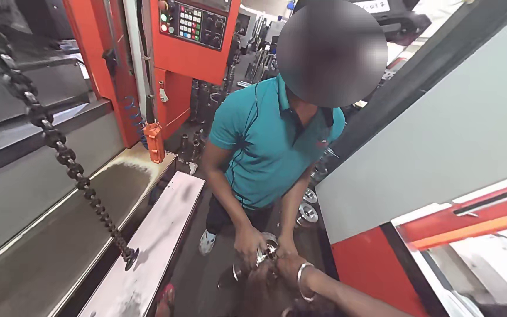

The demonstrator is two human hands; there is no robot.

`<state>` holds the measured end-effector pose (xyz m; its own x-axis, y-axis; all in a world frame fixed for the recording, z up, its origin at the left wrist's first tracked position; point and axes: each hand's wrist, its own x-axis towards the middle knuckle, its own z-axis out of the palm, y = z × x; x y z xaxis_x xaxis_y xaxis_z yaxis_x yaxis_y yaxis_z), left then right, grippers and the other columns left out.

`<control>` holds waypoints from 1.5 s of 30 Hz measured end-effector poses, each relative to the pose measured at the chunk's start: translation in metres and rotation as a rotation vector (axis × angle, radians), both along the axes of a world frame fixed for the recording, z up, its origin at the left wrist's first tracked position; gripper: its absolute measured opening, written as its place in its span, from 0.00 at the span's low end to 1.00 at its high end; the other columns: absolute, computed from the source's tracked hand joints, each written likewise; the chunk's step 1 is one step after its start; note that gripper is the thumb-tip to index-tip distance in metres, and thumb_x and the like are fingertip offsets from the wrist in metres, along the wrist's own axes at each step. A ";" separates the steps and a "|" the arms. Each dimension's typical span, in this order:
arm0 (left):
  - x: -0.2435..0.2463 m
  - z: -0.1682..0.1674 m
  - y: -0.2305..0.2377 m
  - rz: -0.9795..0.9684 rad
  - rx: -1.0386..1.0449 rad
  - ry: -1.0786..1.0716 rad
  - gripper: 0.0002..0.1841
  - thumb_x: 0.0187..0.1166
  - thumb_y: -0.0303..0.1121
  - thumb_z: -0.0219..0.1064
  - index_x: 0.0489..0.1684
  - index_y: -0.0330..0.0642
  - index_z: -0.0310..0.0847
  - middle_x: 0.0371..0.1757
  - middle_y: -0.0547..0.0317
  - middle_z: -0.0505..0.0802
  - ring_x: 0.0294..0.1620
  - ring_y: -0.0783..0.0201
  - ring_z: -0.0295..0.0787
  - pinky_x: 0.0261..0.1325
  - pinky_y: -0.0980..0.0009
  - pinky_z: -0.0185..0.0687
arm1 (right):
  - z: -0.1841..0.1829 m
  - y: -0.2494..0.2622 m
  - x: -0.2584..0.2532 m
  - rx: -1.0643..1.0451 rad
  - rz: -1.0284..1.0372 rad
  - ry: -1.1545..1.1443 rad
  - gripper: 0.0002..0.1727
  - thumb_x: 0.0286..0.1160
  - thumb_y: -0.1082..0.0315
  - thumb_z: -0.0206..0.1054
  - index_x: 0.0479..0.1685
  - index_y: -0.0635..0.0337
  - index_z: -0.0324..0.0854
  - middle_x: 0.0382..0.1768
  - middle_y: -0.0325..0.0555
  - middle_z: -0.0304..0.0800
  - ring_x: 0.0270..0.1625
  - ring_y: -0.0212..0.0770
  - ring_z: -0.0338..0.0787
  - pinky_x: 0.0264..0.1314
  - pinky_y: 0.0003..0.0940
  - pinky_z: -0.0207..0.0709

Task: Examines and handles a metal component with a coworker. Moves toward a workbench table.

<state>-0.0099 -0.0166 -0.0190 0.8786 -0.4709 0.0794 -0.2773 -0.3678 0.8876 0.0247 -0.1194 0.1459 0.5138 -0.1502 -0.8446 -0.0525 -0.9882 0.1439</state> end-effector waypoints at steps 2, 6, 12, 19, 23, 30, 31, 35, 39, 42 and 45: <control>-0.002 -0.001 -0.001 -0.023 -0.006 -0.007 0.23 0.81 0.51 0.65 0.69 0.54 0.86 0.64 0.62 0.94 0.63 0.64 0.91 0.72 0.61 0.81 | -0.005 -0.002 -0.003 0.015 -0.056 -0.018 0.25 0.86 0.60 0.61 0.70 0.73 0.77 0.70 0.73 0.81 0.73 0.71 0.81 0.73 0.70 0.72; -0.006 -0.015 -0.004 -0.019 -0.156 -0.126 0.18 0.85 0.40 0.62 0.68 0.46 0.86 0.66 0.57 0.93 0.67 0.63 0.89 0.75 0.61 0.80 | -0.009 -0.005 -0.007 0.050 -0.268 -0.036 0.29 0.85 0.54 0.62 0.69 0.74 0.77 0.64 0.71 0.85 0.67 0.67 0.86 0.70 0.66 0.76; -0.006 -0.027 -0.017 0.039 -0.127 -0.126 0.16 0.80 0.43 0.67 0.58 0.49 0.91 0.59 0.61 0.96 0.58 0.64 0.93 0.68 0.61 0.84 | 0.005 -0.019 -0.018 0.040 -0.111 -0.209 0.38 0.85 0.43 0.58 0.87 0.58 0.63 0.73 0.67 0.80 0.69 0.69 0.85 0.69 0.71 0.76; -0.001 -0.013 -0.013 0.013 -0.137 -0.057 0.17 0.80 0.41 0.67 0.57 0.41 0.92 0.58 0.55 0.96 0.59 0.59 0.94 0.70 0.59 0.84 | -0.004 -0.029 -0.036 0.028 0.557 -0.196 0.27 0.85 0.75 0.53 0.84 0.63 0.68 0.91 0.54 0.59 0.85 0.66 0.69 0.77 0.69 0.67; -0.004 -0.026 -0.012 0.059 -0.167 -0.111 0.16 0.79 0.41 0.70 0.56 0.43 0.92 0.59 0.56 0.96 0.57 0.58 0.95 0.66 0.52 0.87 | -0.024 -0.029 -0.022 0.010 0.610 -0.161 0.21 0.85 0.77 0.51 0.72 0.69 0.77 0.82 0.64 0.71 0.79 0.68 0.74 0.78 0.68 0.67; -0.003 -0.022 0.000 -0.012 -0.006 -0.090 0.20 0.86 0.48 0.59 0.61 0.48 0.90 0.62 0.58 0.95 0.62 0.59 0.92 0.71 0.56 0.82 | -0.009 -0.009 0.009 -0.052 0.694 0.116 0.25 0.86 0.71 0.54 0.81 0.67 0.71 0.85 0.64 0.65 0.85 0.67 0.66 0.86 0.68 0.52; -0.005 -0.026 0.001 0.000 0.039 -0.112 0.20 0.87 0.51 0.57 0.62 0.52 0.90 0.63 0.62 0.95 0.63 0.62 0.92 0.71 0.59 0.82 | -0.008 -0.012 0.010 -0.037 0.720 0.120 0.25 0.87 0.70 0.54 0.82 0.65 0.71 0.87 0.61 0.64 0.87 0.66 0.64 0.87 0.69 0.51; -0.003 -0.031 -0.003 -0.007 0.083 -0.114 0.23 0.86 0.55 0.56 0.65 0.53 0.88 0.66 0.62 0.93 0.64 0.61 0.91 0.72 0.57 0.82 | -0.024 -0.034 0.013 0.108 0.817 -0.051 0.18 0.86 0.69 0.58 0.69 0.66 0.80 0.74 0.61 0.80 0.76 0.66 0.78 0.77 0.67 0.68; 0.005 0.006 0.022 -0.078 0.073 -0.110 0.21 0.88 0.50 0.57 0.61 0.46 0.88 0.64 0.56 0.93 0.61 0.56 0.92 0.67 0.54 0.85 | -0.046 -0.037 0.013 0.110 0.853 -0.152 0.16 0.86 0.67 0.57 0.58 0.70 0.84 0.62 0.64 0.88 0.67 0.64 0.87 0.71 0.62 0.77; 0.010 0.044 0.029 -0.225 0.143 0.043 0.21 0.89 0.42 0.55 0.71 0.41 0.83 0.76 0.52 0.86 0.74 0.50 0.85 0.78 0.53 0.75 | -0.035 -0.022 0.015 0.016 0.793 0.027 0.17 0.86 0.70 0.55 0.60 0.75 0.82 0.64 0.71 0.84 0.69 0.70 0.84 0.73 0.67 0.73; 0.011 0.031 0.028 -0.234 0.158 -0.017 0.22 0.87 0.47 0.59 0.68 0.44 0.87 0.78 0.58 0.86 0.72 0.58 0.87 0.75 0.57 0.80 | -0.024 -0.004 0.021 -0.062 0.796 0.151 0.16 0.84 0.73 0.57 0.62 0.73 0.82 0.63 0.69 0.86 0.68 0.69 0.84 0.76 0.67 0.69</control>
<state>0.0007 0.0113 0.0116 0.7435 -0.6687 0.0023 -0.3853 -0.4255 0.8188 0.0457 -0.1236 0.1223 0.3676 0.1633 -0.9155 0.6870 -0.7112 0.1490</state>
